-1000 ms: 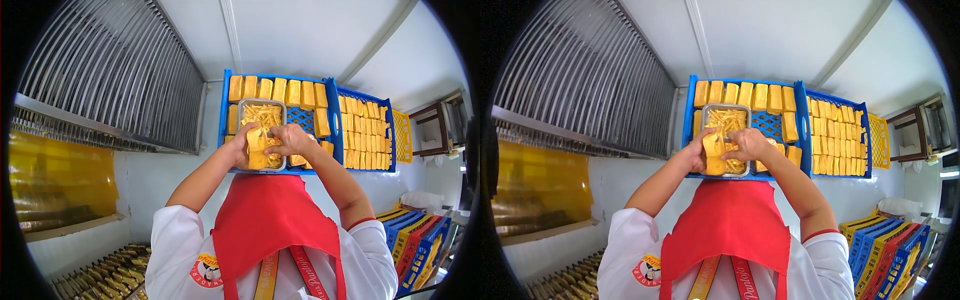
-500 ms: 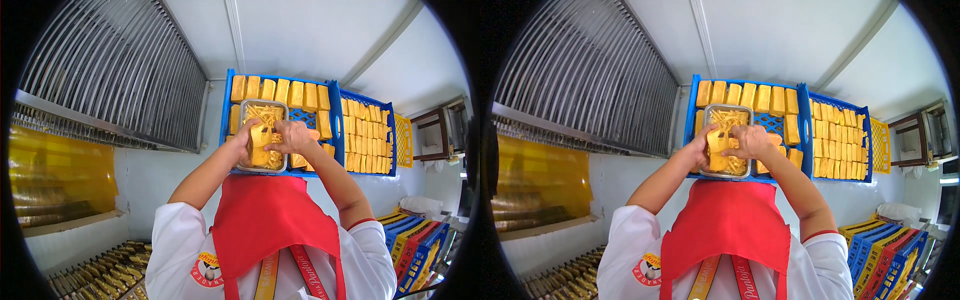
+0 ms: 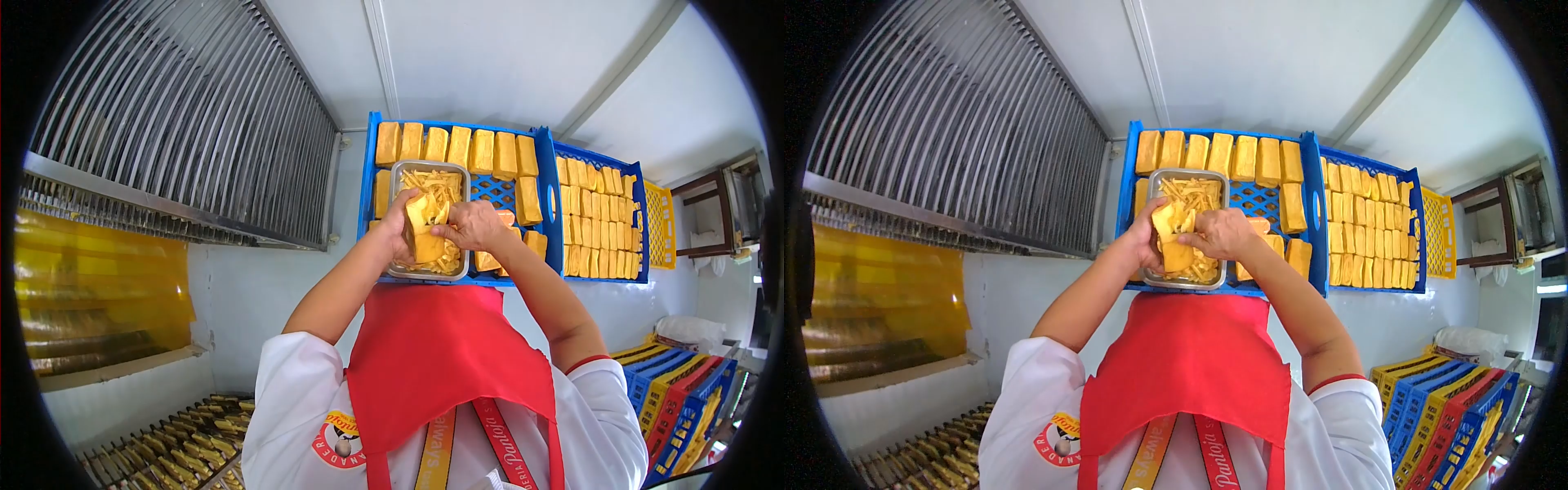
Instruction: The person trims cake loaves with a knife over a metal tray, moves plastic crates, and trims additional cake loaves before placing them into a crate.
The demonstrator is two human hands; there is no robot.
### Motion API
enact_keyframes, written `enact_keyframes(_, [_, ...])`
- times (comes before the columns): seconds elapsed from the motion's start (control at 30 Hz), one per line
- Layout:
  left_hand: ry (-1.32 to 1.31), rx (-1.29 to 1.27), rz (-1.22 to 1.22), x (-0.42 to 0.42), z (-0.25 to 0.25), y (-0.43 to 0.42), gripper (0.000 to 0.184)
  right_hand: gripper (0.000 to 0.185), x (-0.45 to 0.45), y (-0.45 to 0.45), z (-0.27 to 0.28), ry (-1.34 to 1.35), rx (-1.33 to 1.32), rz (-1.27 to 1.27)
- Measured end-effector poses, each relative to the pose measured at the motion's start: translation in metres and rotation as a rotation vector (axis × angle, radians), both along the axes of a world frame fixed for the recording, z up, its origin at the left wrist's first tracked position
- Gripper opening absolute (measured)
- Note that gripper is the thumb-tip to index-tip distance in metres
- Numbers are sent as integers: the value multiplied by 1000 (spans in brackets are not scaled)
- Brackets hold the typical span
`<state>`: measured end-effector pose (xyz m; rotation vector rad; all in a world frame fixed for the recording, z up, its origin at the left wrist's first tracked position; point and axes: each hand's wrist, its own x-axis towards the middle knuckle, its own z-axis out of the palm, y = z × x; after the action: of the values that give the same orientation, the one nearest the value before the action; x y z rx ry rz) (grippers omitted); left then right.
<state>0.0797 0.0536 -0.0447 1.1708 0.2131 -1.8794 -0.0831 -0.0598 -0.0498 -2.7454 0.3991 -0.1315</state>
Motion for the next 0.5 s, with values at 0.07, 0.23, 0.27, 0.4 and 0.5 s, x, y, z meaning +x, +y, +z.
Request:
enact_keyframes(0.07, [6,6,6,-2,1,0,73,56,-1,0,-4,-109,-13,39])
enact_keyframes(0.23, [-7,13,19,-5,-5,-2,74,53,0,1,-5,25,-49,65])
enact_keyframes(0.27, [-9,11,36,-5,-9,-2,74,53,1,1,-3,109,-32,69])
enact_keyframes(0.4, [59,-41,148,-7,-13,-2,69,54,1,2,2,173,-7,57])
enact_keyframes(0.5, [-62,-116,266,-8,-15,1,66,57,-1,3,1,143,106,-26])
